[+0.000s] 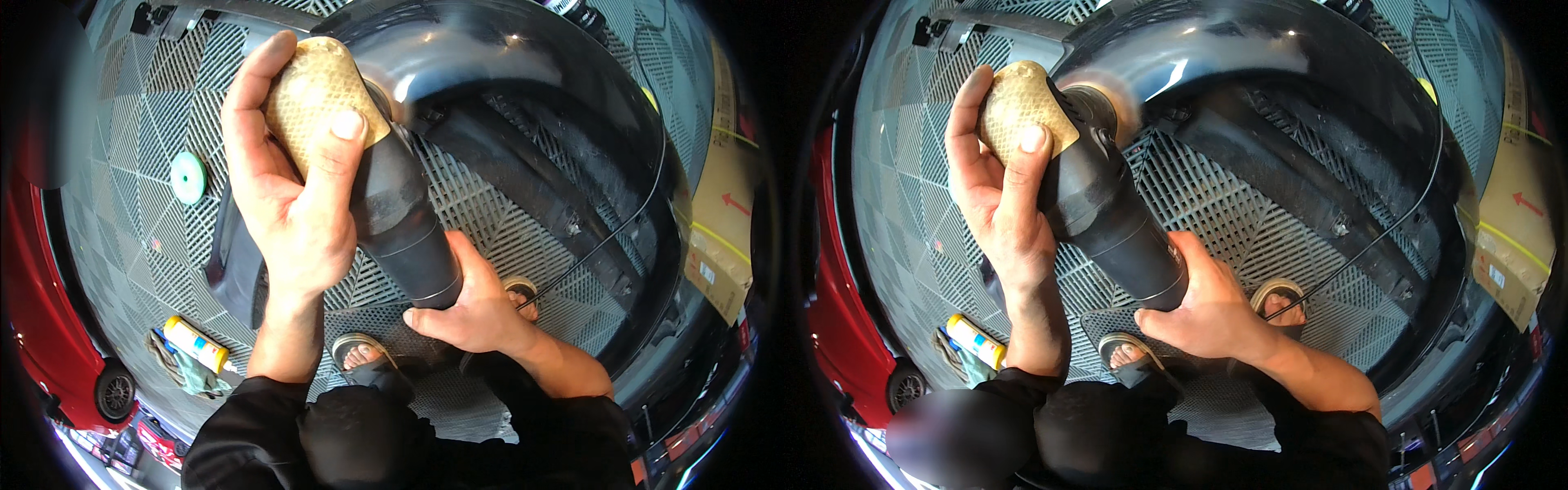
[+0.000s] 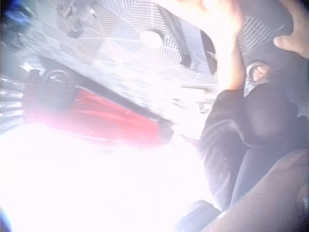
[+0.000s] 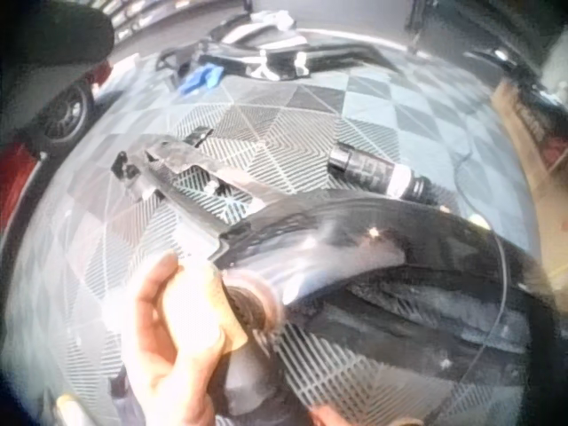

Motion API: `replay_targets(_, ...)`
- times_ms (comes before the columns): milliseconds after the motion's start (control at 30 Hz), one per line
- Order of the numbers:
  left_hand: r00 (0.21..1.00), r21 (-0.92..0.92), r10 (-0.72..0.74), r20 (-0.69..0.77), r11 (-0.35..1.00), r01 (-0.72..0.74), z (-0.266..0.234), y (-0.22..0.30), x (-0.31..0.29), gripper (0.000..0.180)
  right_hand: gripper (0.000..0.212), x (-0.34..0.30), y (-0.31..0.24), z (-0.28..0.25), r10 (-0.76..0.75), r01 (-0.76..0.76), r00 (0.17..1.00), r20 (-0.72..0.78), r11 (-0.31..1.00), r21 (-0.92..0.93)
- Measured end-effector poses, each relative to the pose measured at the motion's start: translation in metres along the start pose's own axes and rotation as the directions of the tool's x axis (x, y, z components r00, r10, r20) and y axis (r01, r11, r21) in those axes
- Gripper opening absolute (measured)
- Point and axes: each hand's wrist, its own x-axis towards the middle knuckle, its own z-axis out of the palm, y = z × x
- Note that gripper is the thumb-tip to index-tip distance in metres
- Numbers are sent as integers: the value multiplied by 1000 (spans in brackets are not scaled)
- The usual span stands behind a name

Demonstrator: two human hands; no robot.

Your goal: The person uses a rotary polisher with a buffing pad to polish a black car fender placed on a gray interlocking tile floor. The person applies polish from a yellow tube to the pad and moves the polisher over the curved surface of the fender repeatedly.

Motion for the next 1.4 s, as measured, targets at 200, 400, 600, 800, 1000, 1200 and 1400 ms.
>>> replay_targets(200, 996, -1, -44, -72, 999, 44, -15, 5, -12, 68, 75, -2, -4, 5, 102, -98, 992, 76, 994, -52)
replay_targets(400, 999, 33, -1, -33, 999, 2, -6, 0, -5, 66, 72, -1, -6, -6, 94, -90, 995, 44, 992, -88)
replay_targets(600, 978, 117, 209, 5, 971, -209, 61, -19, 16, 55, 67, -18, -21, -50, 215, -207, 970, -113, 975, 78)
replay_targets(800, 1000, 30, 19, -14, 999, -19, 105, -7, 28, 49, 57, -23, -36, -75, 222, -208, 958, -182, 974, 94)
replay_targets(1000, 999, 15, -2, -47, 1000, 3, 85, -10, 28, 47, 56, -17, -36, -62, 219, -214, 961, -167, 976, 46)
replay_targets(1200, 992, 76, -2, -127, 997, 11, 38, -9, 9, 47, 53, -11, -28, -31, 212, -215, 974, -79, 976, -27)
replay_targets(1400, 983, 34, 56, -174, 998, -50, -5, -12, -12, 47, 51, -13, -20, 2, 211, -213, 977, -29, 974, -76)
